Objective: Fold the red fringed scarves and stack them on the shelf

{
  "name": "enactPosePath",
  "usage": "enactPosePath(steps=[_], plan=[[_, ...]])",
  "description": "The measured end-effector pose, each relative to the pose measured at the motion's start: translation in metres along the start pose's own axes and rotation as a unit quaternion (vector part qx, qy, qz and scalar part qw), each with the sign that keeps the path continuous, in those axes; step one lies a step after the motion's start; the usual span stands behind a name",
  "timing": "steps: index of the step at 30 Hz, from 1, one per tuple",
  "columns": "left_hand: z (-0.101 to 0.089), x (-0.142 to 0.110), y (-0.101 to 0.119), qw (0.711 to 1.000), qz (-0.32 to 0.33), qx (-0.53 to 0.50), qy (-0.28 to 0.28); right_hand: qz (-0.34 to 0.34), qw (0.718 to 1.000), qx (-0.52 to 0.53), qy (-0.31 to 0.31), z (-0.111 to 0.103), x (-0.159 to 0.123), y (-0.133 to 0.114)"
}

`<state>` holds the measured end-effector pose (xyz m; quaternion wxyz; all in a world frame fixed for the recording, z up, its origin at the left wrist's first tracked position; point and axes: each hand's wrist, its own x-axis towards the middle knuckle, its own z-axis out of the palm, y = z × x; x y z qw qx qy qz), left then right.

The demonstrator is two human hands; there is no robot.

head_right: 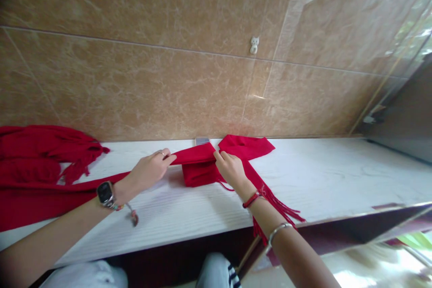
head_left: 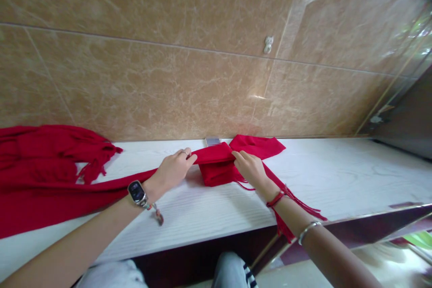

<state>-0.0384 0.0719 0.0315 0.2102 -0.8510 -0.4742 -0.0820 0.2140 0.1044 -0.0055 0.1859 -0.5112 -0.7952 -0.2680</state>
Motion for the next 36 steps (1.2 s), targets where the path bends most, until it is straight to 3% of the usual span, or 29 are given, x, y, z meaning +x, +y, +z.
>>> enactPosePath(steps=[5,7,10,13,15,19,22,25,28,33,36], plan=[[0.015,-0.008,0.019,0.996,0.070,-0.011,-0.045,-0.010,0.999,-0.002,-0.050,0.011,-0.012,-0.006],[0.018,-0.009,0.026,0.997,0.066,-0.010,-0.044,-0.008,0.998,-0.004,-0.056,0.011,-0.015,-0.006],[0.008,-0.006,0.026,0.999,0.036,0.011,-0.026,-0.001,0.998,-0.006,-0.059,0.007,-0.014,-0.003],[-0.009,-0.003,0.022,0.999,0.024,0.021,-0.007,-0.028,0.999,0.020,-0.026,0.002,-0.008,0.000],[-0.012,-0.005,0.022,0.998,0.051,0.018,-0.012,-0.072,0.996,0.048,0.002,0.001,-0.005,0.002],[0.004,-0.013,0.030,0.993,0.102,0.019,-0.053,-0.134,0.988,0.076,-0.007,0.003,-0.007,0.005],[0.018,-0.015,0.035,0.994,0.079,0.027,-0.064,-0.158,0.984,0.084,-0.013,0.006,-0.011,0.008],[0.024,-0.014,0.040,0.997,0.057,0.031,-0.041,-0.175,0.981,0.088,0.008,0.009,-0.013,0.011],[0.025,-0.013,0.044,0.998,0.038,0.042,-0.003,-0.179,0.980,0.082,0.041,0.011,-0.014,0.012],[0.017,-0.005,0.038,0.998,0.059,0.023,0.012,-0.204,0.973,0.071,0.077,0.009,-0.016,0.014],[0.015,-0.002,0.032,0.997,0.071,-0.008,0.022,-0.187,0.971,0.103,0.108,0.006,-0.019,0.016]])
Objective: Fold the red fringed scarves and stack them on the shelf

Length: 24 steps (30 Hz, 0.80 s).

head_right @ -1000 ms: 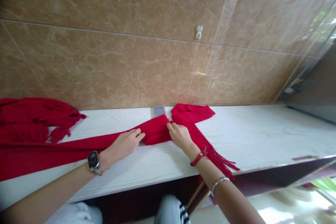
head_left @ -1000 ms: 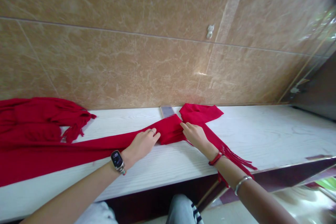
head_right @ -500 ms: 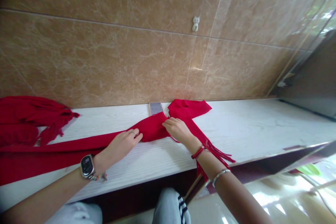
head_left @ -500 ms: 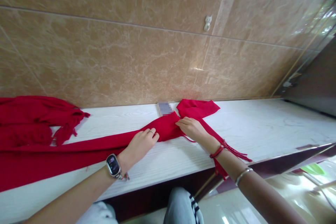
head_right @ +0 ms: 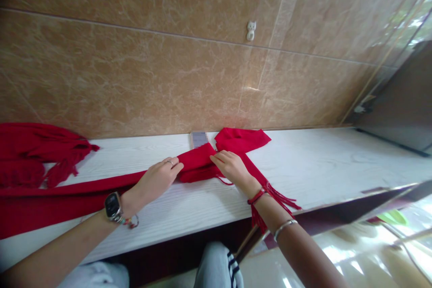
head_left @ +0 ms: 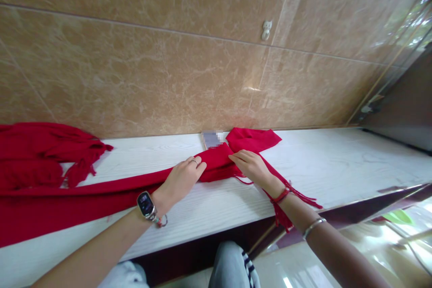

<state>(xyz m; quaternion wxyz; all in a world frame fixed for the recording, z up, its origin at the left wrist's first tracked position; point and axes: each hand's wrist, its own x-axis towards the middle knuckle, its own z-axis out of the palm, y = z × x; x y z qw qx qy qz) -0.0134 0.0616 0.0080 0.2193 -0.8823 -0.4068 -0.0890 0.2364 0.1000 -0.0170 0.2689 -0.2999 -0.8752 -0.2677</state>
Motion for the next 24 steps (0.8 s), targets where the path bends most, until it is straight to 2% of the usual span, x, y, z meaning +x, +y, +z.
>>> enactPosePath(steps=[2,5,11,16,24], plan=[[0.003,-0.002,-0.001,1.000,0.022,-0.017,-0.011,0.000,1.000,0.024,0.004,-0.002,-0.003,-0.002],[0.011,-0.006,0.001,0.999,0.038,-0.023,-0.032,-0.022,0.998,0.046,-0.031,-0.002,-0.007,-0.006],[0.010,-0.004,0.005,0.999,0.018,-0.001,-0.041,-0.006,0.996,0.046,-0.074,0.001,-0.010,-0.007],[0.006,-0.002,0.003,1.000,-0.001,0.014,-0.023,-0.014,0.997,0.040,-0.061,-0.001,-0.008,-0.007],[0.017,-0.009,0.004,1.000,-0.019,-0.005,-0.018,-0.012,0.997,0.012,-0.077,0.001,-0.013,-0.011]])
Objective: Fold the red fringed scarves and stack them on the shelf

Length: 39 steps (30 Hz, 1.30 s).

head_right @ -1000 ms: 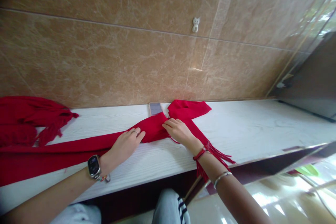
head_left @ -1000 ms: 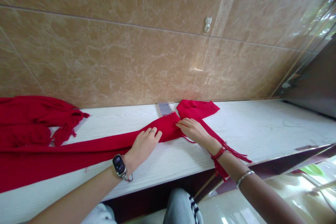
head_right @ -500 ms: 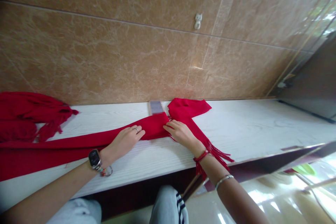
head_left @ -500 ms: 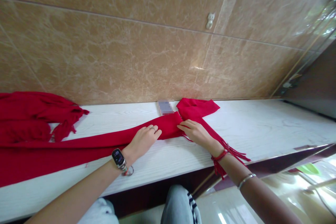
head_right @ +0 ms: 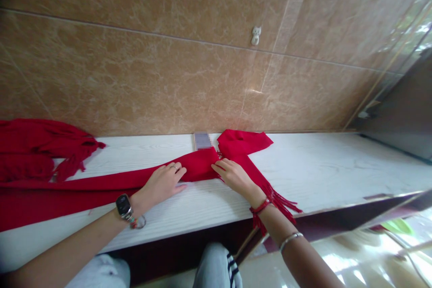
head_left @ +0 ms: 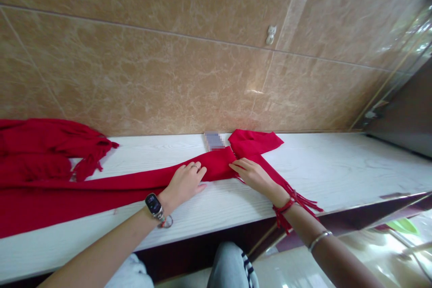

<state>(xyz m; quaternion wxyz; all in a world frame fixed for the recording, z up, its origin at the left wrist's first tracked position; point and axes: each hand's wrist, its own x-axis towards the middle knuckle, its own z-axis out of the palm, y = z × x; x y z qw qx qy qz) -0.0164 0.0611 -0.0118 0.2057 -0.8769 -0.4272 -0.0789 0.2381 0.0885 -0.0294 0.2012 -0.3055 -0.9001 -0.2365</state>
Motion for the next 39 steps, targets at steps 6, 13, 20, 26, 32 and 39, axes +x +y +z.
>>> enactPosePath(steps=[6,13,20,26,32,39], plan=[[-0.007,0.007,-0.007,0.998,0.052,0.022,0.023,0.000,1.000,-0.003,0.005,-0.004,0.003,0.002],[-0.015,0.010,-0.010,0.998,0.044,0.028,0.027,-0.002,1.000,-0.005,-0.006,-0.005,0.001,-0.002],[0.004,0.008,-0.006,1.000,0.030,-0.003,0.007,0.050,0.998,0.027,-0.033,-0.002,0.002,-0.007],[0.013,0.010,-0.009,0.983,0.008,-0.181,0.024,0.142,0.984,0.105,0.036,-0.011,0.045,0.000],[0.017,0.011,-0.018,0.972,0.006,-0.236,0.003,0.226,0.968,0.106,-0.008,0.018,0.070,-0.011],[0.021,0.008,-0.030,0.988,0.072,-0.139,-0.006,0.271,0.951,0.138,0.050,0.026,0.057,0.000]])
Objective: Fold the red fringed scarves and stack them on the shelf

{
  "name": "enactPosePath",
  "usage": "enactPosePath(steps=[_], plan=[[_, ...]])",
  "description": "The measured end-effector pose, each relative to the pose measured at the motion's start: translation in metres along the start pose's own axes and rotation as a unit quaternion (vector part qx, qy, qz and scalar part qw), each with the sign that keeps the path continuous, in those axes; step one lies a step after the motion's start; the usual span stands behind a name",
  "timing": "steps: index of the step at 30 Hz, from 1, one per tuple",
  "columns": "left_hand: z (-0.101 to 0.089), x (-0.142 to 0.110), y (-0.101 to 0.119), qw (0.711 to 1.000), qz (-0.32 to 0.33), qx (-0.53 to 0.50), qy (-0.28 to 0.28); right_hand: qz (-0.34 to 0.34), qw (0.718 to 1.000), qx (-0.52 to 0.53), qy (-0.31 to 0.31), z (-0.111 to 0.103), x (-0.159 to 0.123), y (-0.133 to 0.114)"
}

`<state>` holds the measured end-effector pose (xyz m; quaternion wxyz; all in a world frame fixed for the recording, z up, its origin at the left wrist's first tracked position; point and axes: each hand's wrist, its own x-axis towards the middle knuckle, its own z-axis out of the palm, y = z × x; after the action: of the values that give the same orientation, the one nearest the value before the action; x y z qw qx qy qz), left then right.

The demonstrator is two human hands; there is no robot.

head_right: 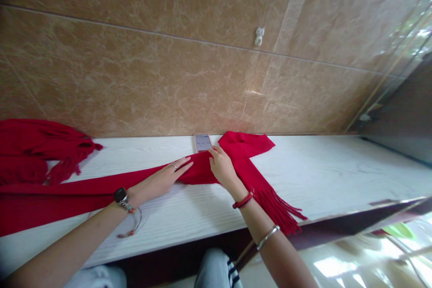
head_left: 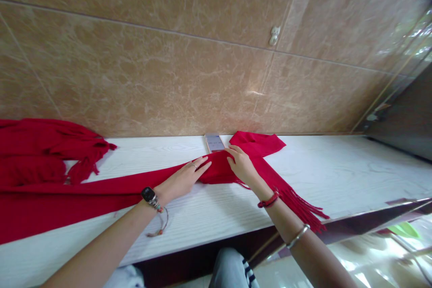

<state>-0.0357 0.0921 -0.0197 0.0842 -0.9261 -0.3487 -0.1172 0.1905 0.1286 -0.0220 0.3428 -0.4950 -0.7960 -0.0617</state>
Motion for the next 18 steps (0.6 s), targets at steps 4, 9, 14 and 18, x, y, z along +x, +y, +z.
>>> enactPosePath(steps=[4,9,14,18], plan=[[-0.011,0.002,0.000,1.000,0.018,0.025,-0.002,0.010,0.999,0.029,0.029,-0.014,0.013,0.009],[-0.016,0.013,-0.006,0.998,0.033,0.052,-0.006,0.023,0.998,0.045,0.048,-0.016,0.015,0.010],[-0.007,0.013,-0.010,0.995,0.068,0.059,-0.032,0.053,0.995,0.050,0.064,0.002,-0.012,0.012],[-0.010,0.013,-0.009,0.996,0.074,0.052,-0.019,0.056,0.993,0.058,0.082,0.004,-0.014,0.022]])
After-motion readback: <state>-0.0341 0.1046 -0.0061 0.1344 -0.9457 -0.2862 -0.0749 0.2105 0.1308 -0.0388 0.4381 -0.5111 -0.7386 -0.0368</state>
